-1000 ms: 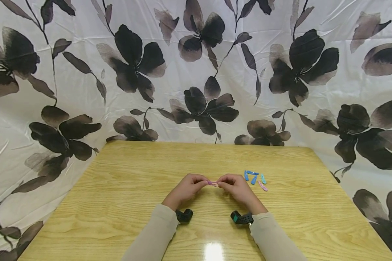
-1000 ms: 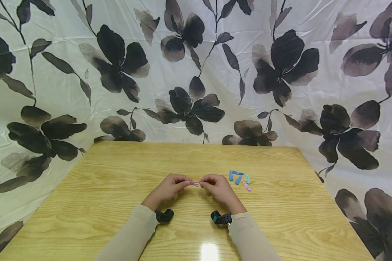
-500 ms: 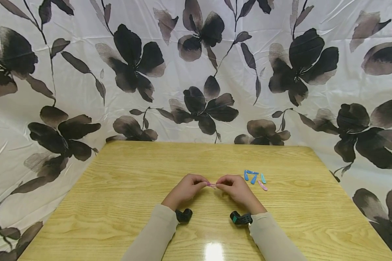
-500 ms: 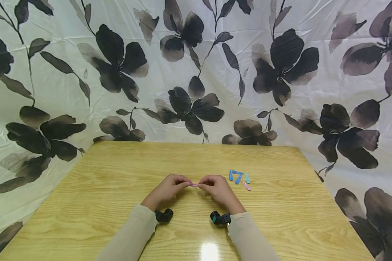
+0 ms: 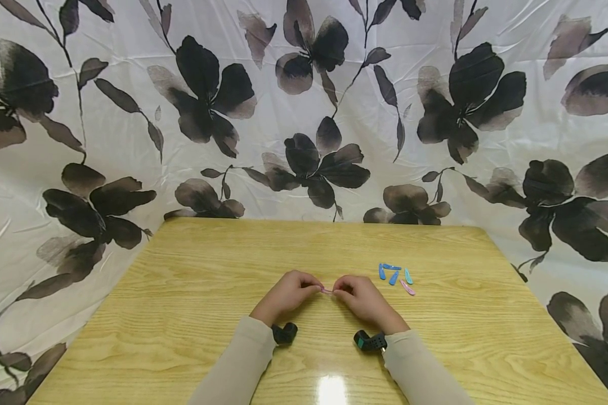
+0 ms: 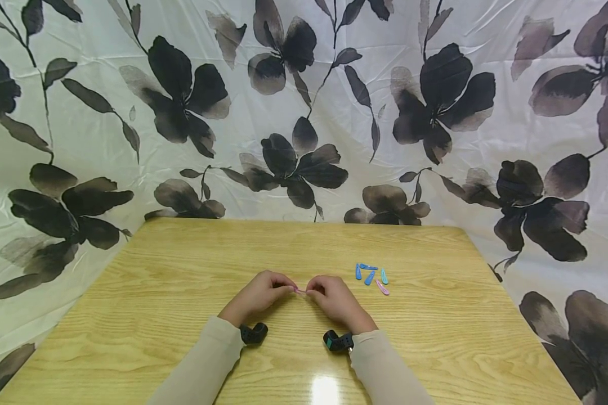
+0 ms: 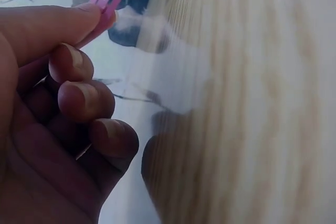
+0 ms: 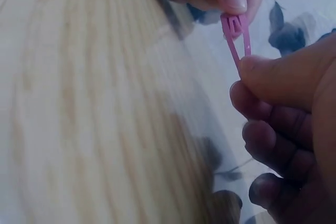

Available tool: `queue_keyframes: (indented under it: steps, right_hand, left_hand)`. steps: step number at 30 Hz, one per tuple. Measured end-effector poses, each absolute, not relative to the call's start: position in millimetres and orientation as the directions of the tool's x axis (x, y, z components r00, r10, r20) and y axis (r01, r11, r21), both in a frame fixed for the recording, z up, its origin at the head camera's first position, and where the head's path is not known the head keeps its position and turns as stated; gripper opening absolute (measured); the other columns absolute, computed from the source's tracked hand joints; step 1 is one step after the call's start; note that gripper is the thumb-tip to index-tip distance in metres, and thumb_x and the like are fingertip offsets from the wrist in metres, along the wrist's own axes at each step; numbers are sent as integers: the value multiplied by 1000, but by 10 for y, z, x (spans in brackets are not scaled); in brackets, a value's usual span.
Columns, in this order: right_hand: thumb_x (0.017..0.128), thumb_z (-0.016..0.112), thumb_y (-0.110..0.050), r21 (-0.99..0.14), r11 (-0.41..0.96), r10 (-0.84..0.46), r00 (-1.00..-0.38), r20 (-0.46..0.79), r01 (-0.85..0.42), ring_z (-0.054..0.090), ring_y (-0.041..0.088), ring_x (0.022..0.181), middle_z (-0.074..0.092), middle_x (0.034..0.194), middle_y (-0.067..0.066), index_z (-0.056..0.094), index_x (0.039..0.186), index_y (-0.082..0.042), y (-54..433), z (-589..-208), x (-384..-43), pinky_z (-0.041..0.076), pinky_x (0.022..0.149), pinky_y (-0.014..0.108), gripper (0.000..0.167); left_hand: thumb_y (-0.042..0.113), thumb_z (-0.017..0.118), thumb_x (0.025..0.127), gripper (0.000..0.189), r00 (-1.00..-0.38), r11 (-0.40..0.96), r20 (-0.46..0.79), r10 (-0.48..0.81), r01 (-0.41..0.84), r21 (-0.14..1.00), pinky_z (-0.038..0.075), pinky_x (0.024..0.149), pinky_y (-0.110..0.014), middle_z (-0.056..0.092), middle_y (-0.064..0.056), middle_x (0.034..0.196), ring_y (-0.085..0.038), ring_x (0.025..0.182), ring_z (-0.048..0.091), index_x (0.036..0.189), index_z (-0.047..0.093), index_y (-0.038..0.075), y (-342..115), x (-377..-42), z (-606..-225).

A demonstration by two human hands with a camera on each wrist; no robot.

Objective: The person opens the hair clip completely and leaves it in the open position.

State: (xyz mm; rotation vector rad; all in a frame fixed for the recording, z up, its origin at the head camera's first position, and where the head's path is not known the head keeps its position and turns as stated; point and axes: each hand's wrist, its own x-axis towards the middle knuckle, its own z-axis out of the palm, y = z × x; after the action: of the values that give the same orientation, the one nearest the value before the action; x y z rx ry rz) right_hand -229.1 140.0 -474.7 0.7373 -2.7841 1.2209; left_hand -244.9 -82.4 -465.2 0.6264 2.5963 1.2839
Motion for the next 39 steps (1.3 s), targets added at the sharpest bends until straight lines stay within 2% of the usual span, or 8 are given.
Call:
queue_keyframes:
  steps: [7, 20, 39]
  right_hand:
    - [94, 64, -21, -656, 615, -417, -886, 200, -438, 51, 6, 70, 65, 84, -10, 68, 89, -22, 1372, -4776, -2293, 43, 67, 23, 7]
    - [94, 64, -19, -615, 652, -412, -888, 205, -444, 52, 6, 71, 65, 85, -10, 68, 88, -21, 1337, -4763, -2273, 43, 67, 23, 7]
    - [92, 66, -19, -570, 690, -415, -889, 193, -446, 53, 4, 71, 64, 81, -10, 69, 86, -20, 1307, -4755, -2268, 45, 68, 24, 7]
  left_hand:
    - [27, 62, 96, 15, -898, 581, 28, 440, 308, 753, 51, 87, -36, 72, 5, 100, -11, 93, 63, 96, 76, 23, -830, -2442, -4625]
    - [22, 65, 93, 12, -903, 642, 2, 429, 307, 702, 46, 68, -29, 69, 6, 90, -12, 72, 54, 91, 76, 21, -821, -2449, -4626]
    - [18, 66, 92, 11, -895, 693, 15, 445, 354, 628, 47, 70, -28, 70, 2, 93, -9, 75, 55, 91, 77, 17, -788, -2442, -4632]
